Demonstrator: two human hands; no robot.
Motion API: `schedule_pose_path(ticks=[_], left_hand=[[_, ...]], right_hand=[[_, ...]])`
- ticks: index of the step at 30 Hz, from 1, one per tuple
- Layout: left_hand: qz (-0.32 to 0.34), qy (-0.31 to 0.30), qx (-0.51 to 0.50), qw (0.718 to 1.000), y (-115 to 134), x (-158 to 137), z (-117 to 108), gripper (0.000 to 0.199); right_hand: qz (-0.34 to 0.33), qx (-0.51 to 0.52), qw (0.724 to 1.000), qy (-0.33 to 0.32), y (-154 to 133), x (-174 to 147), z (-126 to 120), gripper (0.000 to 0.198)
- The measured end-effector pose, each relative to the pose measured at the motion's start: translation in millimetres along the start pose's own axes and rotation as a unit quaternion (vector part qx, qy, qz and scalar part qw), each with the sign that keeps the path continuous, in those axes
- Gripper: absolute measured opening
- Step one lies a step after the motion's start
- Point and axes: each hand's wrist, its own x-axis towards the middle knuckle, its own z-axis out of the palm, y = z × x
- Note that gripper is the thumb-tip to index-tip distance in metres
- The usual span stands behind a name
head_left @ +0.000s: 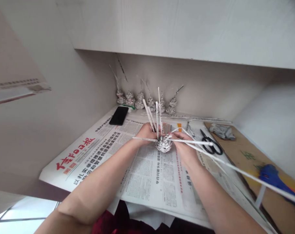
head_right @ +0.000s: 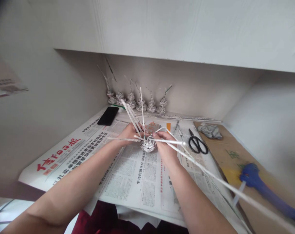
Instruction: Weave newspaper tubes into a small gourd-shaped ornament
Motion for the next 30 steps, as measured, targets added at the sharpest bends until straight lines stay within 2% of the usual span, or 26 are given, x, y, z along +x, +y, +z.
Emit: schedule_pose_path(ticks=[4,9,12,15,19,22,24,27,30], left_hand=[[0.031,-0.025,0.067,0.997,-2.0,-0.4,2.6,0.018],[0.028,0.007,0.122,0.992,-3.9,1.0,-2.9,0.012],[0.007,0.022,0.133,0.991,-3.9,2.3,-7.8,0.013],[-0.002,0.003,0.109,0.994,-4.8,3.2,-11.5,0.017],[-0.010,-0.023,0.099,0.995,-6.1,3.1,-13.2,0.022],[-0.008,0.000,0.121,0.993,-6.2,2.5,-12.1,0.019],[-0.008,0.030,0.140,0.990,-6.0,2.1,-10.7,0.016],[-0.016,0.057,0.164,0.985,-5.6,1.6,-8.3,0.014],[-0.013,0.051,0.174,0.983,-5.6,1.5,-6.7,0.015]], right_hand=[[-0.008,0.021,0.999,0.028,0.4,0.8,-0.9,0.028],[-0.065,-0.012,0.998,-0.009,-4.3,3.9,-8.4,0.028],[-0.054,-0.018,0.998,0.021,-11.7,6.5,-14.4,0.032],[-0.048,0.026,0.997,0.050,-22.2,8.8,-20.6,0.033],[-0.075,0.118,0.985,0.102,-34.0,15.2,-30.8,0.032],[-0.013,0.170,0.976,0.136,-33.2,20.5,-35.4,0.039],[0.067,0.142,0.983,0.098,-27.6,21.1,-34.0,0.044],[0.159,0.031,0.987,-0.019,-15.8,16.3,-25.9,0.046],[0.142,-0.041,0.985,-0.086,-6.4,9.4,-16.5,0.041]])
